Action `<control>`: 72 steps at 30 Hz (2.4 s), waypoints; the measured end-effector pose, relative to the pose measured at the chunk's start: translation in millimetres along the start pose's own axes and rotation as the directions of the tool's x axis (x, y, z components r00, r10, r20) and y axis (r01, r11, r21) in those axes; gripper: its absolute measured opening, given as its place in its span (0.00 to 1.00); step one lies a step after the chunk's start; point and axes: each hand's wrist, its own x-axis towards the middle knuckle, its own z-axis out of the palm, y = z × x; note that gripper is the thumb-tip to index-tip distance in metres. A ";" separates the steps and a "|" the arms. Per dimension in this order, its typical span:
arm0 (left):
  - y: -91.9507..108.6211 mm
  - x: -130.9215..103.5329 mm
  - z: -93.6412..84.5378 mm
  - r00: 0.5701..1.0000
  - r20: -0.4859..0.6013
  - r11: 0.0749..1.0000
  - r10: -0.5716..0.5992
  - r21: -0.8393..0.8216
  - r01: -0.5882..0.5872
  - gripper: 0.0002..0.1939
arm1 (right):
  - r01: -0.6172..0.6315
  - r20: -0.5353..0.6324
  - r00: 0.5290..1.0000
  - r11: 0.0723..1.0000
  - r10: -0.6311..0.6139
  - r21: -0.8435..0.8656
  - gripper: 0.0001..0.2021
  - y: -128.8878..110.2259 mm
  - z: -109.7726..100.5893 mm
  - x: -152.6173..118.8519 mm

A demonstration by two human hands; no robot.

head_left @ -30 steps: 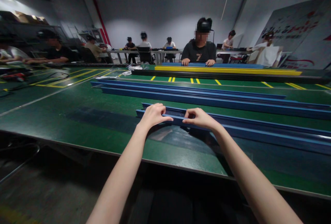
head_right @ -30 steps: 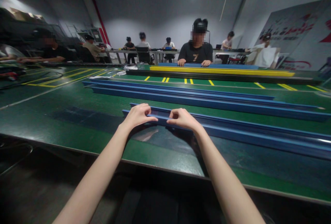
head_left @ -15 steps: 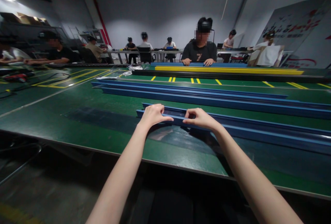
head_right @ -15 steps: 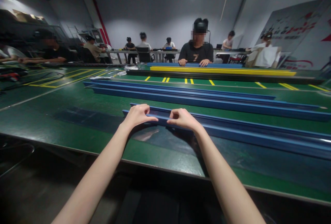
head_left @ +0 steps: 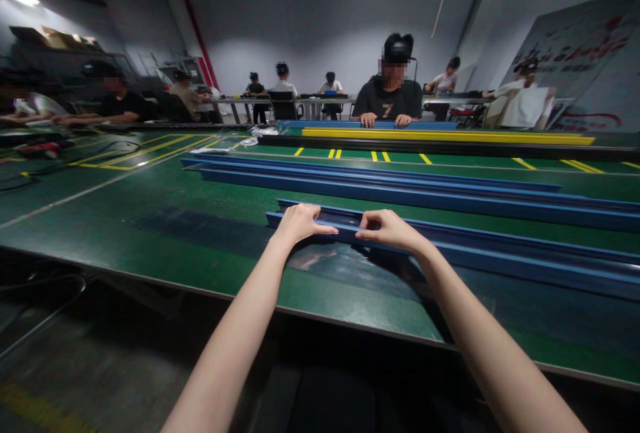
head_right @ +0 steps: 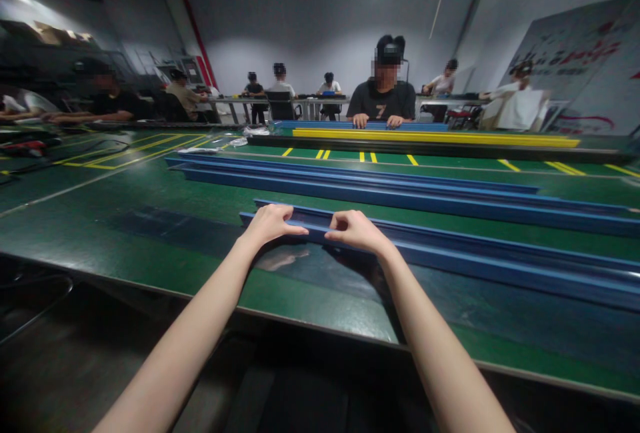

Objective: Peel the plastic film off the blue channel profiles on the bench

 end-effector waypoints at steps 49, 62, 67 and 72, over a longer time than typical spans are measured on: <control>-12.6 1.9 -6.3 0.952 0.006 0.945 -0.305 0.124 0.302 0.27 | -0.006 0.025 1.000 0.999 0.007 -0.034 0.10 -0.6 -1.8 -1.1; -11.1 -3.8 -16.6 0.932 0.115 0.924 -0.344 0.219 0.314 0.22 | -0.008 0.084 0.996 0.969 0.030 -0.245 0.13 -7.3 -3.2 -1.3; -7.3 -3.2 -17.3 0.934 0.118 0.926 -0.336 0.224 0.305 0.22 | 0.050 0.127 0.992 0.932 -0.004 -0.360 0.17 -5.3 -2.2 0.9; -5.8 -1.7 -15.4 0.927 0.119 0.919 -0.356 0.225 0.324 0.21 | 0.082 0.136 0.991 0.871 -0.018 -0.485 0.18 -16.7 5.3 6.0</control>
